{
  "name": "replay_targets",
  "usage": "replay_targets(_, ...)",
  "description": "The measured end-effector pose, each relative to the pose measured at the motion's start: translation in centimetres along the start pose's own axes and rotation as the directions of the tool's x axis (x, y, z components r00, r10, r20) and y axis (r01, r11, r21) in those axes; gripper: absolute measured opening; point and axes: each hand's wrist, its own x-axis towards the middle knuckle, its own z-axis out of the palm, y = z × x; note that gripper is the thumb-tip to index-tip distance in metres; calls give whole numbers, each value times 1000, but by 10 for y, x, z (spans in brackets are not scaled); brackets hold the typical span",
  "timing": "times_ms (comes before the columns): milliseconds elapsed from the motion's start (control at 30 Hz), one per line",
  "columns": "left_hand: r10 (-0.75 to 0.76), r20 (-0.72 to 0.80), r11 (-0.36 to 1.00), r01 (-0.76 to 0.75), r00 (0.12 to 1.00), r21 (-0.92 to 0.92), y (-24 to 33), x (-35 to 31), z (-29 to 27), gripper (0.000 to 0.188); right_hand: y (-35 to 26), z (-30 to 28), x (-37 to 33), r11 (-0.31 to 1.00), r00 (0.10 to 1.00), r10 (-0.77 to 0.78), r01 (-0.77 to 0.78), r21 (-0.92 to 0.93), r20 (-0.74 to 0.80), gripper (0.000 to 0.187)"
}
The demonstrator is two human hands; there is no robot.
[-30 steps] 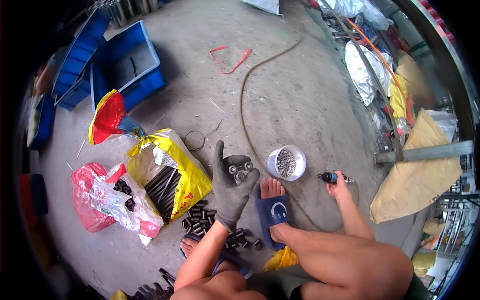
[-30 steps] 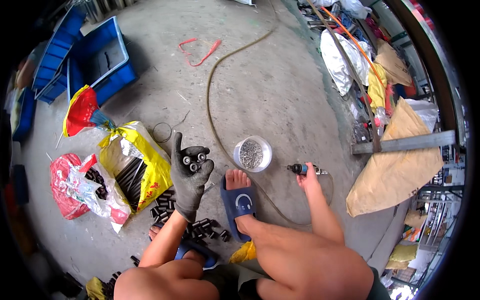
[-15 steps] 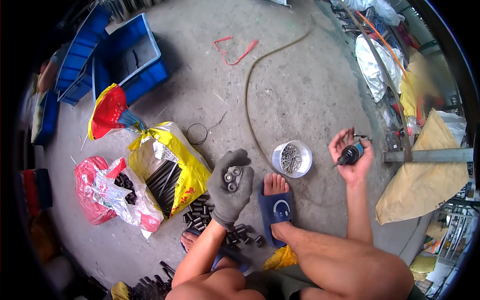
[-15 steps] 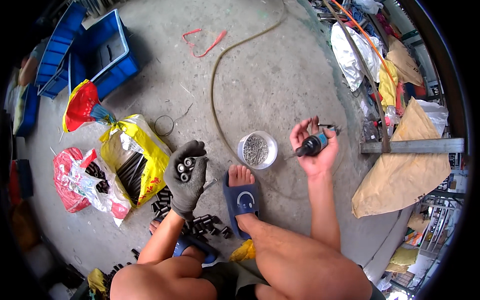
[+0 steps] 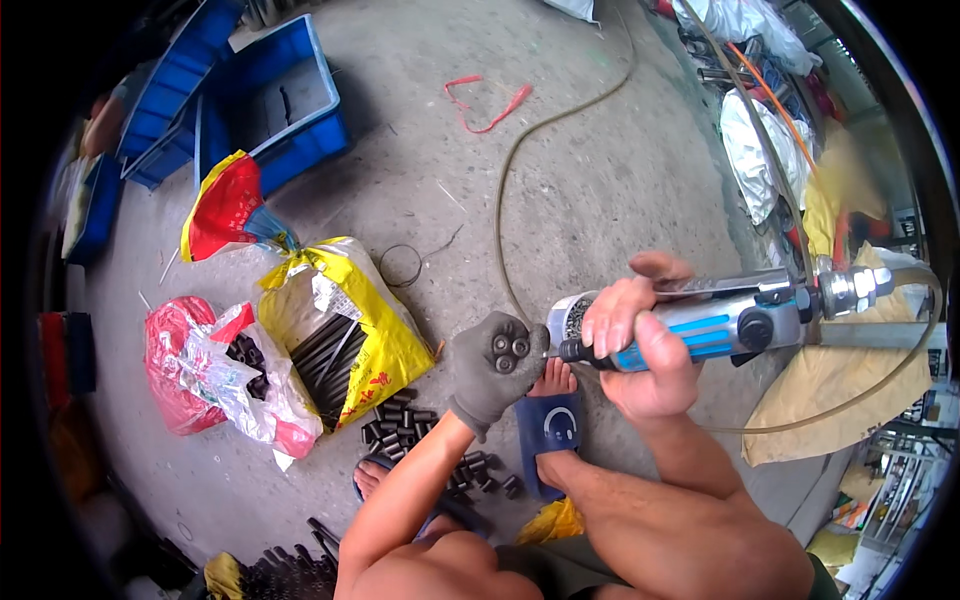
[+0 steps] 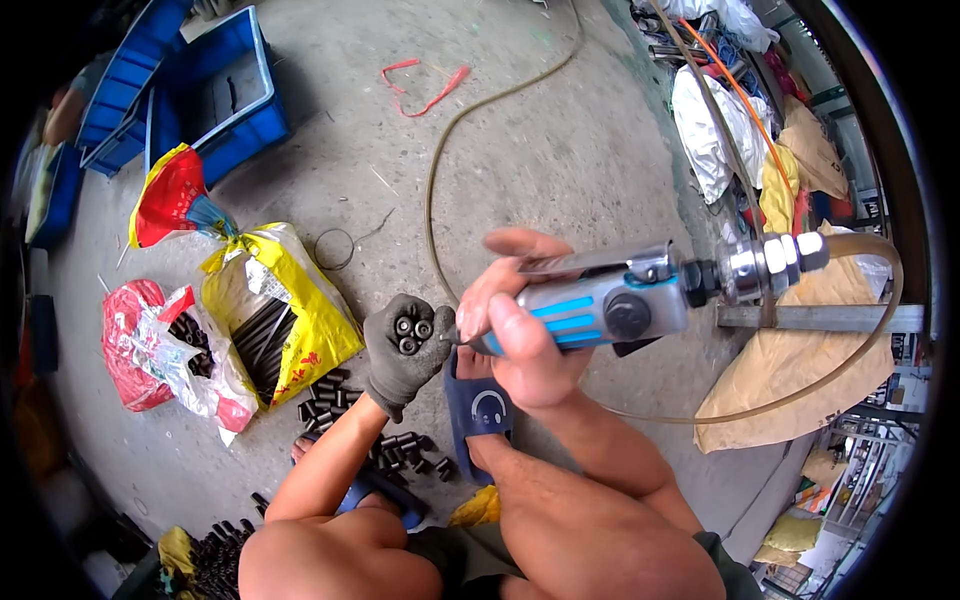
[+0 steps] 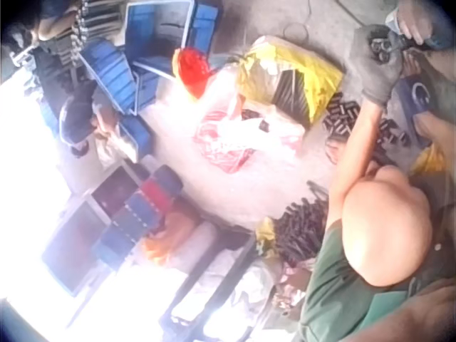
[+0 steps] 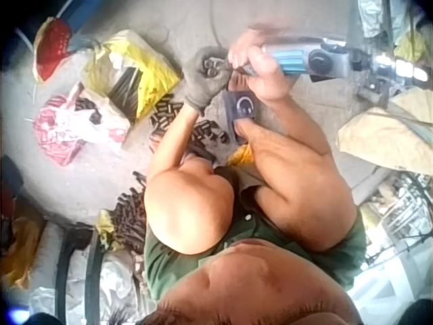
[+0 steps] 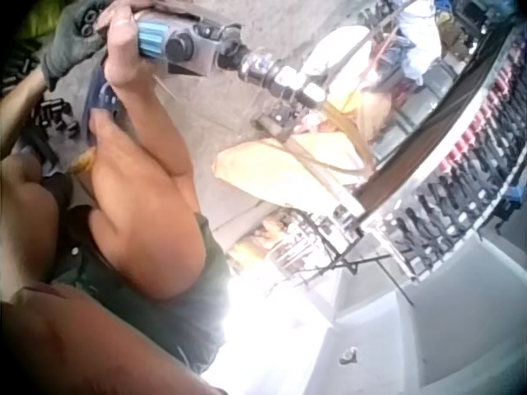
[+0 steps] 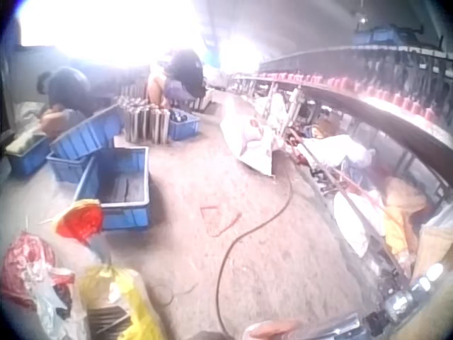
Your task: The person slides metal rings onto metal rods and uses a pneumatic tool to press and finish the assembly on the end of each rod.
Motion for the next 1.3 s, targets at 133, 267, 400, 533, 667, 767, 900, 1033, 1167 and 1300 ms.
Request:
replay_targets(133, 126, 41, 992, -127, 991, 10, -3, 2, -6, 21, -18, 8, 3, 997, 995, -63, 66, -31, 79, 28)
replay_targets(267, 133, 32, 991, -132, 991, -28, 1, 5, -6, 18, -19, 19, 9, 991, 985, -122, 127, -32, 123, 28)
replay_targets(400, 79, 61, 993, -73, 995, -98, 6, 1, -6, 24, -9, 30, 15, 985, 977, -171, 174, -9, 127, 29)
replay_targets(533, 28, 108, 999, -23, 994, -45, 5, 0, -7, 30, 2, 43, 21, 979, 973, -202, 201, 22, 114, 29)
replay_targets(667, 241, 141, 964, -254, 960, 82, -8, 15, -6, 35, 7, 53, 21, 977, 972, -213, 208, 54, 96, 29)
replay_targets(767, 362, 143, 920, -378, 921, 107, -16, 22, -1, 36, 8, 55, 20, 977, 976, -203, 197, 79, 79, 29)
replay_targets(900, 176, 240, 984, -180, 955, -6, -34, 23, 11, 35, 9, 56, 25, 976, 985, -168, 163, 142, 24, 30)
replay_targets(1033, 138, 237, 990, -136, 962, -22, -22, 28, 13, 33, 15, 57, 35, 964, 995, -100, 104, 243, -30, 30)
replay_targets(1167, 200, 189, 980, -191, 961, -62, -25, 27, 15, 34, 17, 63, 27, 957, 996, -77, 83, 276, -33, 30)
replay_targets(1300, 115, 288, 993, -105, 951, -49, -38, 19, 17, 34, 10, 66, 26, 950, 995, -94, 85, 301, 17, 34)
